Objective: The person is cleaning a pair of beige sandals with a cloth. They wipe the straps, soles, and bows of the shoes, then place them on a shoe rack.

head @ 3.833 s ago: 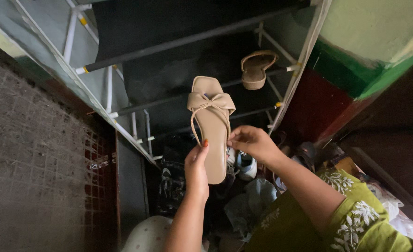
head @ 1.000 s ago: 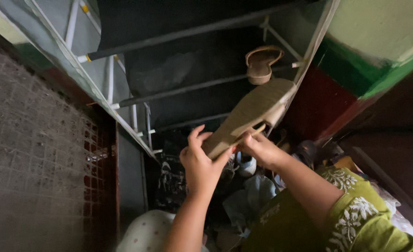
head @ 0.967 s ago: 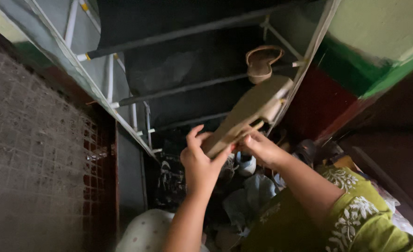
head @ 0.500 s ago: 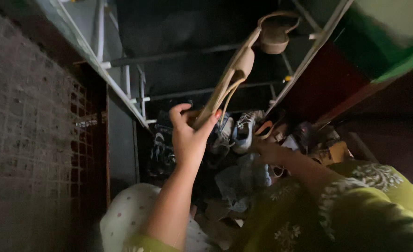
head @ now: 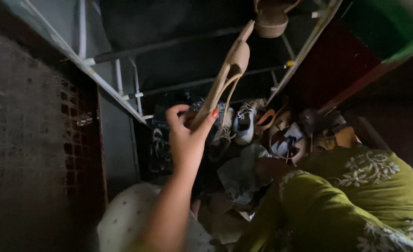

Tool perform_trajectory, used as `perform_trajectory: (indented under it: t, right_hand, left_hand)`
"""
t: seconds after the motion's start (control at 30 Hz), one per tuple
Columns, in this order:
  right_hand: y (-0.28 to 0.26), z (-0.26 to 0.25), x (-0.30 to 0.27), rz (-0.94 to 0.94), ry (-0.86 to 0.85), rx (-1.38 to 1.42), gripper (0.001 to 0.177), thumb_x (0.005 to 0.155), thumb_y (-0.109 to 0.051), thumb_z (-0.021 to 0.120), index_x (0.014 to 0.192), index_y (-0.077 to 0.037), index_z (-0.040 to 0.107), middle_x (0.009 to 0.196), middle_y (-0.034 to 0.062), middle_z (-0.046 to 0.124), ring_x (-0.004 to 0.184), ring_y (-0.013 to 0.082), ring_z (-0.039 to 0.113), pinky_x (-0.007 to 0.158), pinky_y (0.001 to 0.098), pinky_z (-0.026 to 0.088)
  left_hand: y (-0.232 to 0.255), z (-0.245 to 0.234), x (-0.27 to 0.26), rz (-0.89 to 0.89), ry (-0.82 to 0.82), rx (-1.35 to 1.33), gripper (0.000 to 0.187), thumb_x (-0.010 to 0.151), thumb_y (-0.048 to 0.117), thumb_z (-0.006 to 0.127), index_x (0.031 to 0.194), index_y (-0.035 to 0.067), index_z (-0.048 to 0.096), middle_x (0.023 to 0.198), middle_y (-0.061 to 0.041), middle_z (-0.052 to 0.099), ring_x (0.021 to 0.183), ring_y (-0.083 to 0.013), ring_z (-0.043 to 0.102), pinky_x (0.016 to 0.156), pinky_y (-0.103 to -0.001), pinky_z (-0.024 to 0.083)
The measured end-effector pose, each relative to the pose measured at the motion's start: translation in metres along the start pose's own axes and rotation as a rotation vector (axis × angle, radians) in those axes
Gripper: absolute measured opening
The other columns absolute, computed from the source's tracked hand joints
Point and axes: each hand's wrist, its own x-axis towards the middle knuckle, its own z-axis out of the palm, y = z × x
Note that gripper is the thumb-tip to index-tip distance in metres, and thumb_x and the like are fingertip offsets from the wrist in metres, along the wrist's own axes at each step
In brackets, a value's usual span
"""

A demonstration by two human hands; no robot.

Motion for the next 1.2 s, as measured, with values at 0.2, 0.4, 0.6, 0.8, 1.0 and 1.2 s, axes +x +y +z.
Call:
perform_trajectory:
  t: [0.2, 0.4, 0.6, 0.8, 1.0, 1.2]
  right_hand:
    - [-0.011, -0.033, 0.006, -0.002, 0.033, 0.019, 0.052, 0.089, -0.03, 0.064, 0.133, -0.003, 0.059, 0.134, 0.0186, 0.06, 0.118, 0.0341, 0.06, 0.102, 0.0514, 0.049]
    - [-0.004, -0.027, 0.0, 0.046, -0.035, -0.005, 0.046, 0.092, -0.027, 0.062, 0.13, -0.001, 0.059, 0.13, 0.0177, 0.062, 0.116, 0.0338, 0.061, 0.103, 0.053, 0.049]
    - [0.0, -0.044, 0.016, 0.064, -0.14, 0.148, 0.04, 0.094, -0.023, 0.06, 0.127, 0.0, 0.06, 0.127, 0.0169, 0.064, 0.113, 0.0335, 0.062, 0.103, 0.0547, 0.049]
    - [-0.012, -0.131, 0.01, 0.1, 0.041, 1.415, 0.035, 0.096, -0.019, 0.058, 0.123, 0.002, 0.06, 0.123, 0.0161, 0.067, 0.111, 0.0332, 0.063, 0.104, 0.0563, 0.049]
    - [-0.058, -0.228, -0.122, -0.392, 0.415, 2.093, 0.045, 0.094, -0.03, 0.048, 0.125, -0.003, 0.066, 0.121, 0.0163, 0.073, 0.113, 0.0339, 0.068, 0.103, 0.0485, 0.052]
    - [-0.127, -0.273, -0.285, -0.617, 0.684, 2.109, 0.045, 0.097, -0.041, 0.051, 0.123, -0.007, 0.067, 0.122, 0.0107, 0.071, 0.114, 0.0302, 0.066, 0.102, 0.0455, 0.051]
  left_hand:
    - [0.0, -0.004, 0.002, 0.002, -0.03, 0.046, 0.068, 0.081, 0.038, 0.085, 0.124, 0.006, 0.043, 0.105, -0.01, 0.074, 0.094, -0.017, 0.071, 0.081, -0.03, 0.055]
    - [-0.006, 0.002, 0.002, 0.072, 0.0, -0.051, 0.069, 0.081, 0.038, 0.087, 0.123, 0.004, 0.044, 0.103, -0.012, 0.073, 0.091, -0.0173, 0.066, 0.079, -0.031, 0.054]
    - [-0.008, -0.001, -0.005, 0.052, 0.028, 0.006, 0.066, 0.079, 0.04, 0.086, 0.12, 0.006, 0.047, 0.1, -0.009, 0.073, 0.089, -0.0155, 0.068, 0.079, -0.03, 0.053]
    - [-0.011, 0.002, -0.011, 0.064, 0.035, -0.08, 0.054, 0.081, 0.039, 0.086, 0.116, 0.007, 0.062, 0.098, -0.006, 0.07, 0.086, -0.0142, 0.065, 0.074, -0.029, 0.052]
    - [-0.005, 0.006, -0.025, -0.18, -0.049, -0.433, 0.046, 0.083, 0.036, 0.079, 0.117, 0.01, 0.063, 0.087, -0.007, 0.067, 0.071, -0.0184, 0.062, 0.063, -0.033, 0.048]
    - [-0.011, 0.003, -0.046, 0.039, -0.024, -0.281, 0.039, 0.092, 0.043, 0.073, 0.11, 0.008, 0.067, 0.096, -0.006, 0.07, 0.088, -0.0136, 0.062, 0.077, -0.027, 0.049]
